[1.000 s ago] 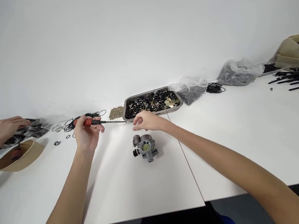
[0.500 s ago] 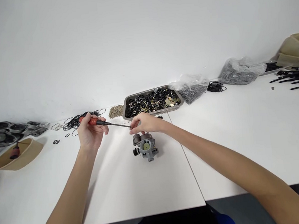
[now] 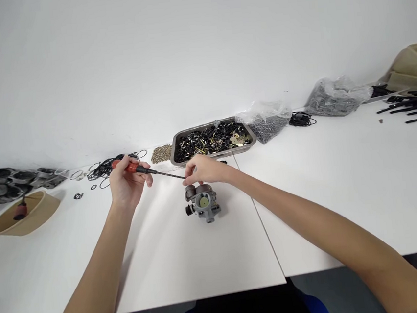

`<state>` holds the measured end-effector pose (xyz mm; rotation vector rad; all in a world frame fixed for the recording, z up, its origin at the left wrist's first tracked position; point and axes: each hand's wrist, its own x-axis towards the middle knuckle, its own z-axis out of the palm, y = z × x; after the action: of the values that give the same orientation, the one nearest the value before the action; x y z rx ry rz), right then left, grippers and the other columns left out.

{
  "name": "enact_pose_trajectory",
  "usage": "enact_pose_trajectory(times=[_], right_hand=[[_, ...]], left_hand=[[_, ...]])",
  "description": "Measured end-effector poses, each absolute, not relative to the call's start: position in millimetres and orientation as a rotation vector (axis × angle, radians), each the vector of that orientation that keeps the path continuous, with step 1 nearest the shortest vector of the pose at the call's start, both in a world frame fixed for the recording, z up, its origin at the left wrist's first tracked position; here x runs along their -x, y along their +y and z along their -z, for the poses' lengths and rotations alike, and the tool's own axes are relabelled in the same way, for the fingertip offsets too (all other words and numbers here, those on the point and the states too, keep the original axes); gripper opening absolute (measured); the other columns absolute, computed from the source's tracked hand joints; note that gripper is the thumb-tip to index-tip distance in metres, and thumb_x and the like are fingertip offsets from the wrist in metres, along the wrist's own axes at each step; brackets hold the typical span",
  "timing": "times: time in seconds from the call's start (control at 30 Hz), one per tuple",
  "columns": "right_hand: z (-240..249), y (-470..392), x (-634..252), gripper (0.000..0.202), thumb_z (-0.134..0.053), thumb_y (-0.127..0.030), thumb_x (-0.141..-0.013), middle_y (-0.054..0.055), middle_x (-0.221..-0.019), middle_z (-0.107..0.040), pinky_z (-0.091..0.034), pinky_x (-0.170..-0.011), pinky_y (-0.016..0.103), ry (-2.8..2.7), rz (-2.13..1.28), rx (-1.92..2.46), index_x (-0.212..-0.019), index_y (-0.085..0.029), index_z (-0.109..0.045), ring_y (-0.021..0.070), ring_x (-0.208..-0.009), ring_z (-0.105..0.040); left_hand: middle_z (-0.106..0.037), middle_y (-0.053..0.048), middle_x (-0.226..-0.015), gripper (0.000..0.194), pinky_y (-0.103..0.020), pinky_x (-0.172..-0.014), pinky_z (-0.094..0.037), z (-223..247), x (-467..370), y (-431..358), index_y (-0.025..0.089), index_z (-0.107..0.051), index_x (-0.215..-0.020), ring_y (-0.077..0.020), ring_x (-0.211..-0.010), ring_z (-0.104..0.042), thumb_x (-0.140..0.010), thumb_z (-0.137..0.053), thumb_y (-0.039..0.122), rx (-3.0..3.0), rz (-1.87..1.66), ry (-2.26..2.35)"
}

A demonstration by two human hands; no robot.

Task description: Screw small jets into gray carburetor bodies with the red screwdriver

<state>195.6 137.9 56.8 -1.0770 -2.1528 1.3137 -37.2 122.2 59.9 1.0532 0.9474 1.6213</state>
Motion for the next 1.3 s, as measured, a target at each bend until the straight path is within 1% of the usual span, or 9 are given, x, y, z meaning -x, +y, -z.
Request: enact_pose_trajectory(times=[0.2, 0.37, 0.53, 0.73, 0.9, 1.0, 1.1, 1.2, 1.3], right_hand=[[-57.6, 137.4, -194.5, 0.019, -0.076, -0.033, -0.07, 0.0, -0.067, -0.067, -0.04, -0.051, 0.023, -2.255, -1.189, 1.123, -0.074, -0.016, -0.067, 0.0115, -0.055, -0.059], [-59.3, 134.1, -195.2, 0.021, -0.077, -0.035, -0.069, -0.001, -0.06, -0.065, -0.039, -0.048, 0.023, -2.232, -1.303, 1.159, -0.074, -0.017, -0.068, 0.0116, -0.051, -0.058], [-62.0, 133.5, -196.4, 0.021, -0.079, -0.032, -0.065, 0.0, -0.061, -0.066, -0.042, -0.048, 0.023, -2.281, -1.332, 1.14, -0.07, -0.016, -0.068, 0.012, -0.051, -0.057], [-68.0, 127.0, -194.4, 0.022, -0.081, -0.035, -0.062, 0.0, -0.06, -0.064, -0.039, -0.046, 0.023, -2.406, -1.195, 1.139, -0.068, -0.017, -0.072, 0.012, -0.053, -0.057], [-67.1, 123.8, -193.5, 0.019, -0.078, -0.034, -0.065, 0.0, -0.059, -0.065, -0.041, -0.045, 0.024, -2.249, -1.345, 1.146, -0.07, -0.017, -0.07, 0.0116, -0.048, -0.055], [-64.2, 125.6, -193.5, 0.021, -0.078, -0.035, -0.067, 0.0, -0.061, -0.066, -0.04, -0.046, 0.024, -2.15, -1.454, 1.102, -0.07, -0.017, -0.068, 0.0109, -0.047, -0.054], [-63.9, 128.4, -194.3, 0.024, -0.079, -0.037, -0.066, -0.001, -0.061, -0.063, -0.036, -0.048, 0.024, -2.171, -1.378, 1.099, -0.07, -0.016, -0.068, 0.0094, -0.05, -0.051], [-67.8, 133.3, -199.4, 0.031, -0.077, -0.045, -0.069, 0.001, -0.075, -0.066, -0.039, -0.056, 0.024, -2.295, -1.294, 1.041, -0.079, -0.017, -0.069, 0.0118, -0.063, -0.055], [-75.9, 138.8, -211.3, 0.048, -0.076, -0.053, -0.07, 0.006, -0.11, -0.066, -0.046, -0.075, 0.027, -2.474, -1.272, 0.941, -0.104, -0.021, -0.067, 0.02, -0.096, -0.06]], left_hand=[[-0.067, -0.008, -0.064, 0.029, -0.03, -0.03, -0.042, -59.3, 36.7, 119.9, 0.014, -0.054, -0.068, -0.0176, -0.036, -0.055, -0.078, -0.066, 0.039, -1.152, -1.611, 0.915], [-0.066, -0.008, -0.064, 0.026, -0.03, -0.032, -0.044, -59.9, 39.7, 118.3, 0.014, -0.055, -0.07, -0.0177, -0.036, -0.055, -0.079, -0.065, 0.037, -1.227, -1.545, 0.859], [-0.066, -0.008, -0.065, 0.024, -0.03, -0.031, -0.042, -64.1, 36.0, 113.8, 0.015, -0.055, -0.071, -0.018, -0.036, -0.055, -0.081, -0.063, 0.034, -1.282, -1.473, 0.804], [-0.063, -0.007, -0.063, 0.026, -0.03, -0.029, -0.043, -67.6, 28.8, 108.6, 0.016, -0.054, -0.072, -0.0176, -0.037, -0.054, -0.079, -0.068, 0.036, -1.287, -1.464, 0.769], [-0.062, -0.004, -0.064, 0.033, -0.029, -0.032, -0.044, -65.0, 28.3, 110.4, 0.017, -0.051, -0.075, -0.0168, -0.037, -0.055, -0.079, -0.072, 0.042, -1.257, -1.551, 0.755], [-0.063, -0.003, -0.066, 0.033, -0.028, -0.032, -0.044, -62.4, 28.4, 112.1, 0.018, -0.049, -0.078, -0.0164, -0.036, -0.055, -0.079, -0.073, 0.041, -1.284, -1.592, 0.75], [-0.065, -0.002, -0.067, 0.033, -0.028, -0.032, -0.044, -60.4, 28.9, 113.3, 0.019, -0.048, -0.081, -0.0167, -0.036, -0.055, -0.078, -0.074, 0.04, -1.301, -1.599, 0.754], [-0.064, -0.002, -0.066, 0.036, -0.028, -0.031, -0.043, -59.2, 31.2, 115.5, 0.018, -0.049, -0.079, -0.0162, -0.035, -0.055, -0.077, -0.075, 0.043, -1.256, -1.605, 0.772], [-0.064, -0.002, -0.065, 0.038, -0.027, -0.03, -0.041, -57.1, 35.9, 119.3, 0.017, -0.049, -0.075, -0.0151, -0.034, -0.053, -0.076, -0.075, 0.045, -1.19, -1.623, 0.783]])
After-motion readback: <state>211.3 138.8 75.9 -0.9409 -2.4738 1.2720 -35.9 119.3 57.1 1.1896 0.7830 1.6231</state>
